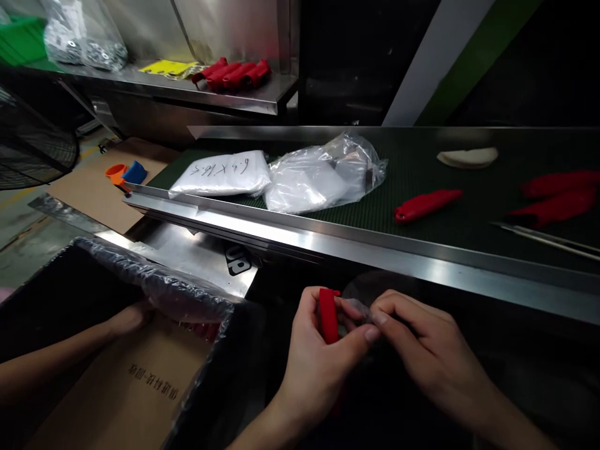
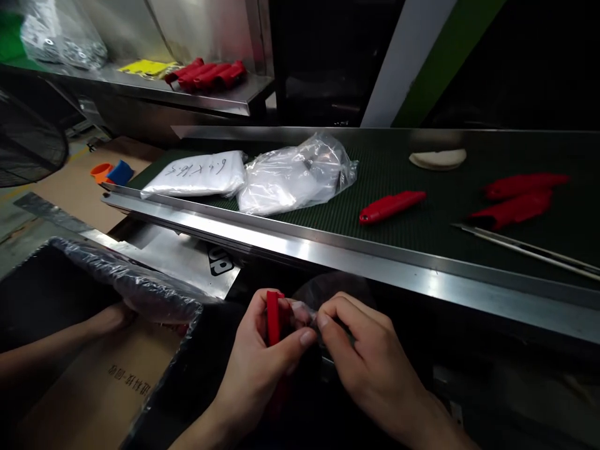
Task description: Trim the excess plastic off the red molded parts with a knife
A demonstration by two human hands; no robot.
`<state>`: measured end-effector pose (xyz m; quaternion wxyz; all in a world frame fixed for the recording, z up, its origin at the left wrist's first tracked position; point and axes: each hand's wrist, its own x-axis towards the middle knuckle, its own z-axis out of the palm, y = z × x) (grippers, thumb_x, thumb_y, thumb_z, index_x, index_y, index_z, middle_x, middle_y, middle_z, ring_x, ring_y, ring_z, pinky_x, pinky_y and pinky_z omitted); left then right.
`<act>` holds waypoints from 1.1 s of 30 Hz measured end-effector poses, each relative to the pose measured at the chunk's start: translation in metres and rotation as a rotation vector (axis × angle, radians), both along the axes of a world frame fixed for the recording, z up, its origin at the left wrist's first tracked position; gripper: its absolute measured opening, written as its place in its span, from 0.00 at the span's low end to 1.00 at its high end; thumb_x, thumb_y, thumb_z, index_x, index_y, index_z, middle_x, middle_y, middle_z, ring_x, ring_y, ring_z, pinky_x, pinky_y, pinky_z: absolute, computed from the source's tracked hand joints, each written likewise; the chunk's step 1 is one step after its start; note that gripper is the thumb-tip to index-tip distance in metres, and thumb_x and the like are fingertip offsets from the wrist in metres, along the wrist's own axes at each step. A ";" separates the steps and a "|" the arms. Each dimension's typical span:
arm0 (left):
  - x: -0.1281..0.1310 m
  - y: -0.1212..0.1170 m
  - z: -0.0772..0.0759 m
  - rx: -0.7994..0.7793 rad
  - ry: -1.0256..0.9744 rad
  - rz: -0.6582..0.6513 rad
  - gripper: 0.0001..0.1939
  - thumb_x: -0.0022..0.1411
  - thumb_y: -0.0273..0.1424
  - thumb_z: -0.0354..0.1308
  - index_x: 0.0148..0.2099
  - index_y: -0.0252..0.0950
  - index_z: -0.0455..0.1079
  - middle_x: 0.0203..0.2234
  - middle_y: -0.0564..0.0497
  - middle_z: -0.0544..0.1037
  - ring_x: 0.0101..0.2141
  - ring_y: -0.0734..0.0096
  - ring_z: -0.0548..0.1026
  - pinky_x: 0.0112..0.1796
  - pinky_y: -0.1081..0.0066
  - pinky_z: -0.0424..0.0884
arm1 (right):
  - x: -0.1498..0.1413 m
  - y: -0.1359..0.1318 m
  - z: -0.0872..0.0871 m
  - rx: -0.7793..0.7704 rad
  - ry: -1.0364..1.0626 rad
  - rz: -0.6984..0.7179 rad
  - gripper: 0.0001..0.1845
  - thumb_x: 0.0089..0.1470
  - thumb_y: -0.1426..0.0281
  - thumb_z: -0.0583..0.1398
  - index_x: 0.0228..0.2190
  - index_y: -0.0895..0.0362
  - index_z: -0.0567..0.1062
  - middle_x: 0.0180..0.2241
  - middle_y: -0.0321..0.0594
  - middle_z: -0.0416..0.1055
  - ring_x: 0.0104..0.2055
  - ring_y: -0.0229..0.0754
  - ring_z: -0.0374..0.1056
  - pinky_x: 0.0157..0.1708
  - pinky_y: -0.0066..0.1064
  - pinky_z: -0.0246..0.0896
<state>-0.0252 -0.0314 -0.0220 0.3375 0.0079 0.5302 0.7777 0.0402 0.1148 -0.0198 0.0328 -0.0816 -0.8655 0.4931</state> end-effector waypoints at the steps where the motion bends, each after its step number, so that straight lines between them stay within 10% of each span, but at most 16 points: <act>1: 0.004 -0.001 -0.002 -0.014 0.003 -0.006 0.17 0.55 0.29 0.70 0.40 0.35 0.64 0.34 0.53 0.74 0.31 0.79 0.70 0.33 0.79 0.67 | 0.004 -0.001 -0.003 -0.006 -0.010 -0.022 0.13 0.67 0.66 0.52 0.30 0.53 0.69 0.28 0.31 0.65 0.30 0.33 0.62 0.30 0.25 0.56; 13: 0.019 0.001 -0.010 -0.169 -0.001 -0.111 0.16 0.58 0.30 0.65 0.40 0.37 0.59 0.29 0.57 0.69 0.21 0.83 0.62 0.21 0.79 0.60 | 0.037 0.002 -0.019 -0.048 -0.041 -0.154 0.20 0.68 0.61 0.49 0.26 0.53 0.66 0.24 0.31 0.63 0.26 0.34 0.61 0.27 0.25 0.58; 21: 0.019 -0.002 -0.022 -0.558 0.599 -0.260 0.29 0.60 0.24 0.56 0.60 0.46 0.52 0.34 0.56 0.72 0.33 0.71 0.72 0.36 0.70 0.67 | 0.042 0.016 -0.019 0.138 0.022 -0.251 0.10 0.63 0.63 0.55 0.32 0.52 0.72 0.31 0.33 0.68 0.32 0.36 0.64 0.32 0.28 0.57; 27: 0.022 -0.006 -0.024 -0.635 0.930 -0.521 0.37 0.63 0.25 0.54 0.68 0.48 0.41 0.50 0.46 0.72 0.45 0.61 0.73 0.45 0.64 0.68 | 0.041 0.009 -0.004 -0.146 -0.062 0.002 0.08 0.65 0.61 0.56 0.40 0.47 0.75 0.38 0.31 0.72 0.38 0.33 0.69 0.37 0.22 0.64; 33: 0.013 -0.010 -0.026 -0.801 0.933 -0.387 0.36 0.55 0.22 0.55 0.64 0.43 0.49 0.43 0.48 0.73 0.40 0.59 0.73 0.42 0.61 0.67 | 0.064 0.024 -0.014 -0.307 0.117 -0.245 0.06 0.63 0.65 0.59 0.41 0.46 0.76 0.37 0.32 0.74 0.33 0.31 0.72 0.34 0.18 0.68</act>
